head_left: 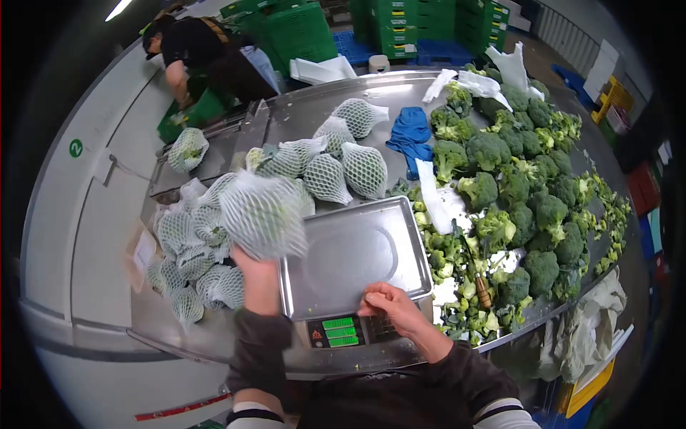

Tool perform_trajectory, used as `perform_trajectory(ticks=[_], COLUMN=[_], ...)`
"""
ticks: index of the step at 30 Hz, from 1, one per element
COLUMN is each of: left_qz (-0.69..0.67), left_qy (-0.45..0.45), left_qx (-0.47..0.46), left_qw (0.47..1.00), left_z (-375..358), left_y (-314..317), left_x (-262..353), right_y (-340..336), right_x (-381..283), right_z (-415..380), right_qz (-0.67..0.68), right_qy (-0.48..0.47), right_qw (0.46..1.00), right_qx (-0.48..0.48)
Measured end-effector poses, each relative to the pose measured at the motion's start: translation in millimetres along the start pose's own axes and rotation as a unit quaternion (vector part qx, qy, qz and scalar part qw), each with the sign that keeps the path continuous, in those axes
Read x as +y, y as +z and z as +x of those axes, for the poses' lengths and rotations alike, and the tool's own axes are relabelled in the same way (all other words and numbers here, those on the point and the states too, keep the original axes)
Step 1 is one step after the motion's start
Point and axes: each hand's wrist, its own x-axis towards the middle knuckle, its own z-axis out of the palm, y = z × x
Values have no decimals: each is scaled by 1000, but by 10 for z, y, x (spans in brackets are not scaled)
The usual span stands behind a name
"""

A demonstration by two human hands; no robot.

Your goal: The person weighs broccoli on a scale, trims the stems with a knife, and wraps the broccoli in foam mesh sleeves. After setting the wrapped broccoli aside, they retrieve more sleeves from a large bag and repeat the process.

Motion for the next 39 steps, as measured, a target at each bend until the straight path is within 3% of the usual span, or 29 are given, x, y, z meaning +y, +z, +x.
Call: perform_trajectory(ticks=[1, 2, 3, 4, 5, 6, 8, 10, 12, 14, 16, 17, 18, 20, 21, 22, 24, 25, 28, 30, 31, 32, 33, 34, 36, 39], left_qz=[-28, 201, 65, 69, 102, 168, 264, 538, 484, 536, 408, 465, 464, 569, 573, 572, 560, 560, 533, 515, 518, 501, 484, 471, 430, 307], left_qy=[0, 119, 75, 54, 56, 73, -7, 40, -28, -58, -87, -87, -87, 61, -26, -20, 165, 171, 122, 88, 76, 47, 18, -25, -140, -328], left_qx=[22, -188, -68, -88, -110, -58, -94, 78, 53, 45, -19, 8, 10, 27, 1, 3, -27, -26, -159, -214, -237, -264, -291, -314, -356, -384], left_qw=[999, 954, 993, 992, 987, 981, 960, 838, 873, 841, 908, 881, 882, 820, 819, 820, 811, 810, 822, 826, 818, 823, 825, 824, 818, 807], left_z=[332, 1108, 1171, 1572, 1837, 2288, 3296, 3448, 3873, 3863, 3201, 2852, 2970, 3271, 3010, 2701, 2051, 1761, 877, 317, 60, -289, -627, -837, -1190, -1700], left_y=[144, -84, 310, 370, 311, 214, -188, -165, -347, -280, 83, 283, 120, -318, -226, -165, -62, -40, 31, 71, 74, 173, 274, 251, 173, 248], left_x=[162, 391, 452, 565, 616, 645, 635, 543, 559, 545, 354, 329, 307, 302, 366, 281, 14, -50, -174, -279, -340, -430, -519, -633, -921, -1279], right_y=[-81, -178, -252, -335, -341, -370, -383, -450, -490, -691, -1020, -1196, -1342, -1499, -1591, -1740, -1944, -2015, -2106, -2223, -2216, -2180, -2121, -2083, -1917, -1345], right_x=[0, 16, 35, 48, 58, 93, 128, 131, 40, -79, -207, -284, -361, -501, -474, -398, -279, -239, -214, -200, -208, -245, -303, -338, -377, -359], right_z=[-17, -42, -81, -165, -200, -227, -276, -347, -453, -617, -798, -928, -1059, -1258, -1272, -1245, -1213, -1204, -1289, -1381, -1408, -1437, -1458, -1453, -1353, -1046], right_qz=[-4, 8, -25, -57, -75, -74, -52, -59, -118, -374, -485, -508, -528, -585, -584, -572, -556, -546, -526, -391, -359, -359, -162, 44, 116, 197], right_qy=[-2, -5, -28, -49, -59, -78, -93, -113, -125, -193, -286, -298, -309, -202, -207, -169, -134, -128, -148, -210, -272, -274, -311, -330, -334, -311], right_qw=[1000, 999, 999, 997, 995, 994, 993, 986, 970, 850, 675, 616, 553, 469, 471, 479, 490, 510, 529, 586, 572, 574, 696, 778, 839, 871], right_qx=[17, 50, 29, 18, 30, 32, 52, 105, 172, 316, 478, 524, 565, 630, 628, 644, 658, 652, 650, 678, 685, 683, 626, 533, 414, 324])
